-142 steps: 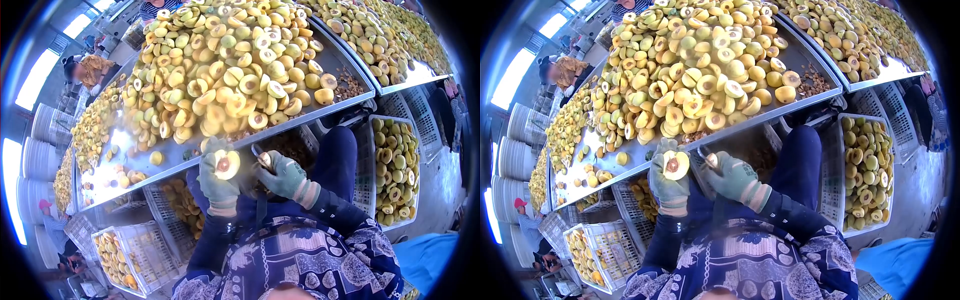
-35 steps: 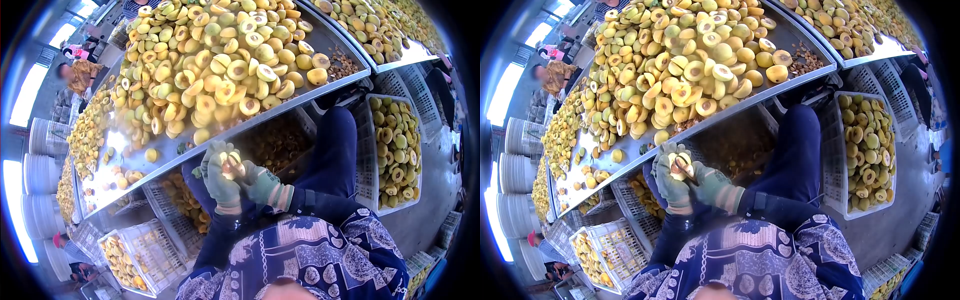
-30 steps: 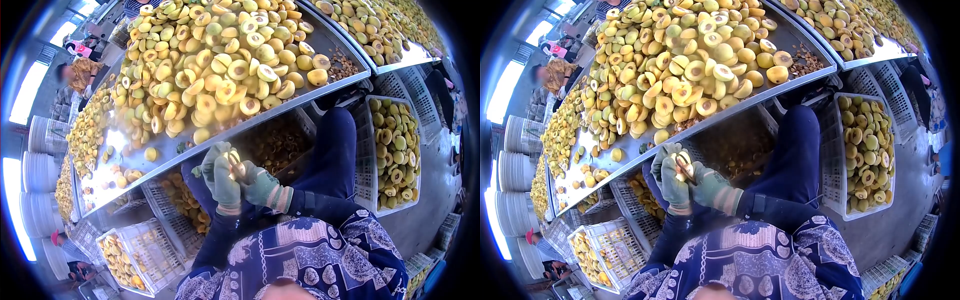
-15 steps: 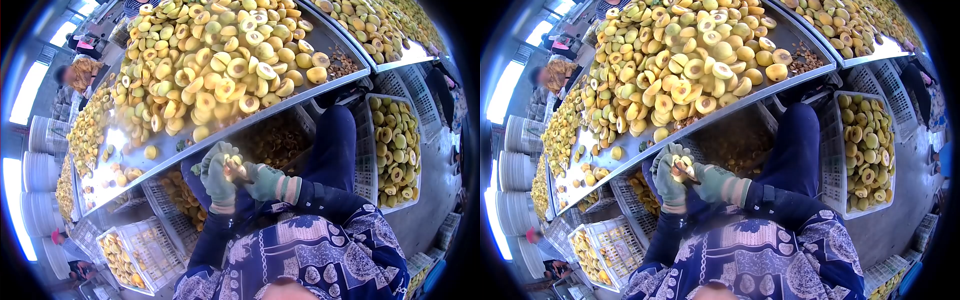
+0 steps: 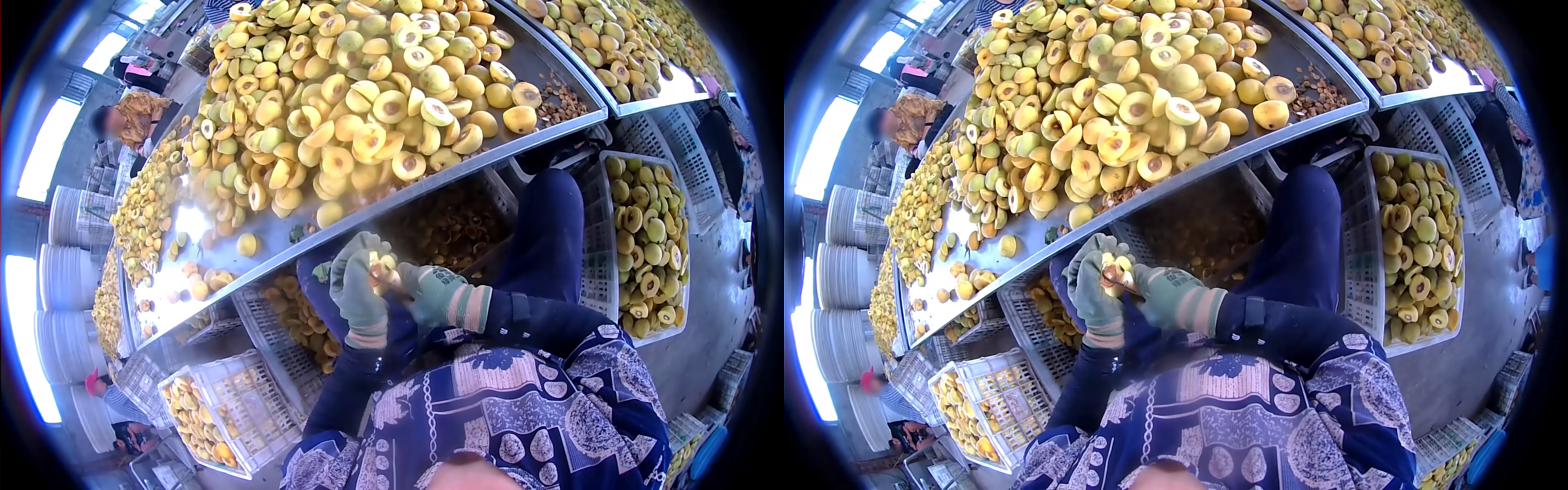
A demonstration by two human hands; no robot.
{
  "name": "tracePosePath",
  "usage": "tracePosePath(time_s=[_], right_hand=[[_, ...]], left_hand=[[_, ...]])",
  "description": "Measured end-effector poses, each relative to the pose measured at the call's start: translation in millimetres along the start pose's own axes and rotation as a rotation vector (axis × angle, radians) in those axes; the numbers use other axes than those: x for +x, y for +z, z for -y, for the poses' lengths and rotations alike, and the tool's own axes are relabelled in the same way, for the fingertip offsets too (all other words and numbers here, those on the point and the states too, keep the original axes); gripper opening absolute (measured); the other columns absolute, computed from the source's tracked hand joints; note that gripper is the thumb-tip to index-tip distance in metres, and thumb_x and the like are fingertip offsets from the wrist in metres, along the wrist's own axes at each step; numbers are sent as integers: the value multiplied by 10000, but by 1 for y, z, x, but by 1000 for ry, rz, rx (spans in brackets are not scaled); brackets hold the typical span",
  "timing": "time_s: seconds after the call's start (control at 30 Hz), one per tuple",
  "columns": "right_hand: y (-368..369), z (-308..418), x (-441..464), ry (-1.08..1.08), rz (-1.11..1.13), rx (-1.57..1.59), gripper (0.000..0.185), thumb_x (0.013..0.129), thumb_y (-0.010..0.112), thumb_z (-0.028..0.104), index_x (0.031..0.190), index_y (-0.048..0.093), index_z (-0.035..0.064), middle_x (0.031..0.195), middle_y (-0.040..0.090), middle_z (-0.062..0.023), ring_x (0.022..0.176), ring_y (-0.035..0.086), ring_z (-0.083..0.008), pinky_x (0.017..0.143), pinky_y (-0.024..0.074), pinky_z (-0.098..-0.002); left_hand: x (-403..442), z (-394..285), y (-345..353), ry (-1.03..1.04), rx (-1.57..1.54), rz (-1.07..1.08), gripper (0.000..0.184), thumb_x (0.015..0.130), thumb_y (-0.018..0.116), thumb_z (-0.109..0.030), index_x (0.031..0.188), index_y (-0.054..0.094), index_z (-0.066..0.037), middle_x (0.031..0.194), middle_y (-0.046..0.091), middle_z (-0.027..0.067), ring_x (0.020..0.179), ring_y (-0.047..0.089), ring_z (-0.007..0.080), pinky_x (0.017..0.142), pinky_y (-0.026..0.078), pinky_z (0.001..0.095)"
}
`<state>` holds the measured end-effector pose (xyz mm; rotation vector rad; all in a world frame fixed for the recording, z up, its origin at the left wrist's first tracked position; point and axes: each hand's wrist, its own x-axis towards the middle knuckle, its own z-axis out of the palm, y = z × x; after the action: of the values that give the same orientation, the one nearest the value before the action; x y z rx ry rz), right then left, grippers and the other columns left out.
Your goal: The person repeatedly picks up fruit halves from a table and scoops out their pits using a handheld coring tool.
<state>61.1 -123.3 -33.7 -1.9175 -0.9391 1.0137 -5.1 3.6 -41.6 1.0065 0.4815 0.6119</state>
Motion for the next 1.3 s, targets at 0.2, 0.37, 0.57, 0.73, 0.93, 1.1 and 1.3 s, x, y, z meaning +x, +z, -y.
tracePosePath(time_s=[0.2,0.37,0.57,0.73,0.93,1.1,1.3], right_hand=[[9,-15,12,-82,27,73,386,841,618,211,1205,573,90,1005,665,-205,912,649,-371,802,510,-407],[28,-35,22,-270,-52,228,324,949,491,408,1001,620,116,856,681,-156,768,633,-319,732,503,-408],[6,-17,16,3,74,187,394,929,580,334,1270,551,139,1048,674,-106,972,634,-285,857,467,-399],[5,3,5,-96,-46,221,359,922,526,278,1247,586,137,1079,676,-124,1014,632,-301,915,459,-375],[1,18,-7,221,238,420,279,885,535,185,1136,630,107,732,634,-53,483,567,-132,408,444,-276],[5,-7,-3,-167,81,-95,348,941,501,376,1146,605,115,1010,675,-184,947,650,-335,810,503,-405],[-14,35,-25,392,333,684,241,900,580,219,1122,579,123,632,567,-35,415,515,-102,365,405,-218]], left_hand=[[-6,-8,2,-71,-32,-11,250,891,548,-85,1068,645,61,991,665,148,855,656,253,761,555,348],[-10,-4,-13,264,530,280,323,930,504,-103,1167,589,100,1130,630,220,1010,634,308,864,568,427],[1,3,6,-47,149,118,341,906,546,-139,1156,594,89,1087,641,210,967,638,295,806,569,396],[-1,1,6,-68,128,81,364,904,552,-167,1167,588,83,1085,641,205,954,637,290,793,565,386],[-9,0,-11,-47,145,4,392,902,559,-200,1181,580,75,1082,641,199,938,637,285,777,559,374],[-20,-9,3,215,376,250,295,886,566,-110,1103,601,87,1028,658,195,909,652,280,817,558,369],[-18,-10,-3,-86,107,60,372,955,541,-244,1142,596,73,1032,658,172,907,656,290,780,563,386]])
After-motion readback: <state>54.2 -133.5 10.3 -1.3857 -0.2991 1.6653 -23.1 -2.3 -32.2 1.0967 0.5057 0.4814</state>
